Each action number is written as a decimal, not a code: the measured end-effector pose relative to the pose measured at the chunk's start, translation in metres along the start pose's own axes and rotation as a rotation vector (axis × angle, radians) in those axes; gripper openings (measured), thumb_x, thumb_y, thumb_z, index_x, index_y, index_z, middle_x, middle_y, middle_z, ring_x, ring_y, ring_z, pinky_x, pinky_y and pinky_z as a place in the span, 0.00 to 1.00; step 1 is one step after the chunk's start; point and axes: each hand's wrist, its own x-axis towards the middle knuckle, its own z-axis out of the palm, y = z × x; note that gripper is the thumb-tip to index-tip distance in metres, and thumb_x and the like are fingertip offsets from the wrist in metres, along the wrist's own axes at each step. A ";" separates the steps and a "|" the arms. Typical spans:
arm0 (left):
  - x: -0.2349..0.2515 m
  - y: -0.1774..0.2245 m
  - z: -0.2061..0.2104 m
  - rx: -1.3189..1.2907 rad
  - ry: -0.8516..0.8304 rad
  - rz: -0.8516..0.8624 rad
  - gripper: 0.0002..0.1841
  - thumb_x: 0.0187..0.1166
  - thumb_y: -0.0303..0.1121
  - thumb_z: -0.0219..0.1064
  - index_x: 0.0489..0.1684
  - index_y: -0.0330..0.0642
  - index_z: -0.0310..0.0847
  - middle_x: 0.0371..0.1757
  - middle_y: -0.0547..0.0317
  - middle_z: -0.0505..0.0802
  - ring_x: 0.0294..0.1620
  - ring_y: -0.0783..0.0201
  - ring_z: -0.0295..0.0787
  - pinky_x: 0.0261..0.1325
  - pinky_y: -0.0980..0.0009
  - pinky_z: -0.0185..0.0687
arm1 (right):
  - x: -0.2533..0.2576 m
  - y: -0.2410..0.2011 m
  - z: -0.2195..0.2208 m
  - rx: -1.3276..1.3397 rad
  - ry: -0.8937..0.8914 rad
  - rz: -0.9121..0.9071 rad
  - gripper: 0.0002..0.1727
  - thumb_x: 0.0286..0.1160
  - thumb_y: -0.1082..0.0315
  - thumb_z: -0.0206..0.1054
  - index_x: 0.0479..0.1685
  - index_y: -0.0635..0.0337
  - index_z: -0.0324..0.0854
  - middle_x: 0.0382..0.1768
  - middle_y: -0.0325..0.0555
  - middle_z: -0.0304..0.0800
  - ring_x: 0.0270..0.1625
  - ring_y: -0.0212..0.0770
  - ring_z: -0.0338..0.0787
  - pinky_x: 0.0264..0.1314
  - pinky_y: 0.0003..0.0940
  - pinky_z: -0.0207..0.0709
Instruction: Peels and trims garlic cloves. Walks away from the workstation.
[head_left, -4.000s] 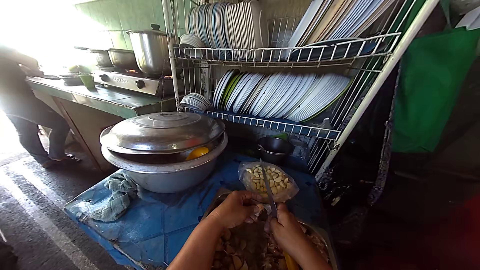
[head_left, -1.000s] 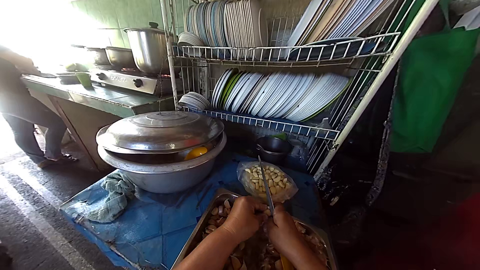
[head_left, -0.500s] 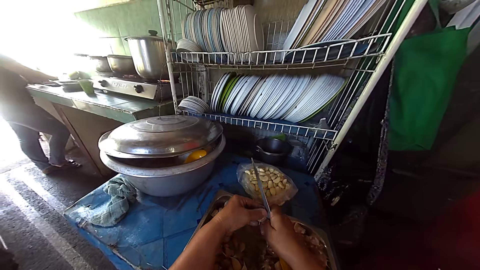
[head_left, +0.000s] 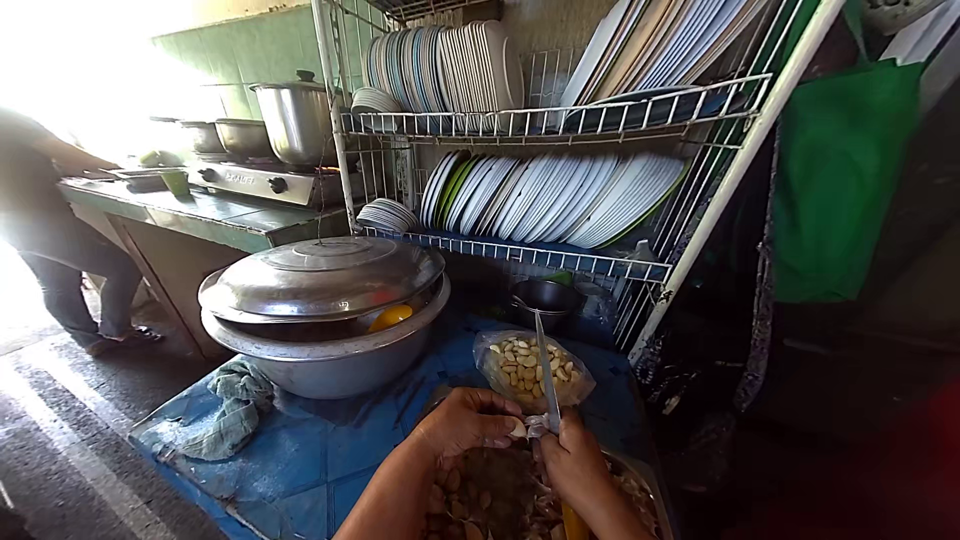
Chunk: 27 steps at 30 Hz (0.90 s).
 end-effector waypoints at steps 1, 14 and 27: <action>0.001 0.000 -0.001 0.010 0.018 -0.013 0.10 0.77 0.20 0.70 0.54 0.32 0.85 0.50 0.53 0.93 0.45 0.65 0.92 0.52 0.70 0.90 | 0.000 0.001 0.000 0.013 0.010 -0.003 0.13 0.85 0.72 0.50 0.62 0.67 0.69 0.31 0.47 0.82 0.25 0.40 0.86 0.32 0.38 0.84; 0.004 -0.004 0.005 -0.016 0.155 -0.014 0.12 0.72 0.16 0.71 0.53 0.29 0.83 0.46 0.51 0.91 0.43 0.64 0.92 0.51 0.70 0.91 | -0.006 -0.003 -0.002 0.202 -0.054 0.068 0.22 0.82 0.75 0.53 0.74 0.63 0.59 0.31 0.44 0.86 0.19 0.36 0.82 0.21 0.32 0.79; 0.005 -0.005 0.011 0.102 0.066 -0.044 0.11 0.75 0.17 0.70 0.52 0.30 0.82 0.46 0.53 0.90 0.43 0.66 0.91 0.50 0.71 0.91 | -0.002 -0.002 0.000 0.019 -0.184 0.015 0.18 0.81 0.75 0.51 0.68 0.65 0.64 0.30 0.45 0.80 0.22 0.38 0.83 0.27 0.35 0.81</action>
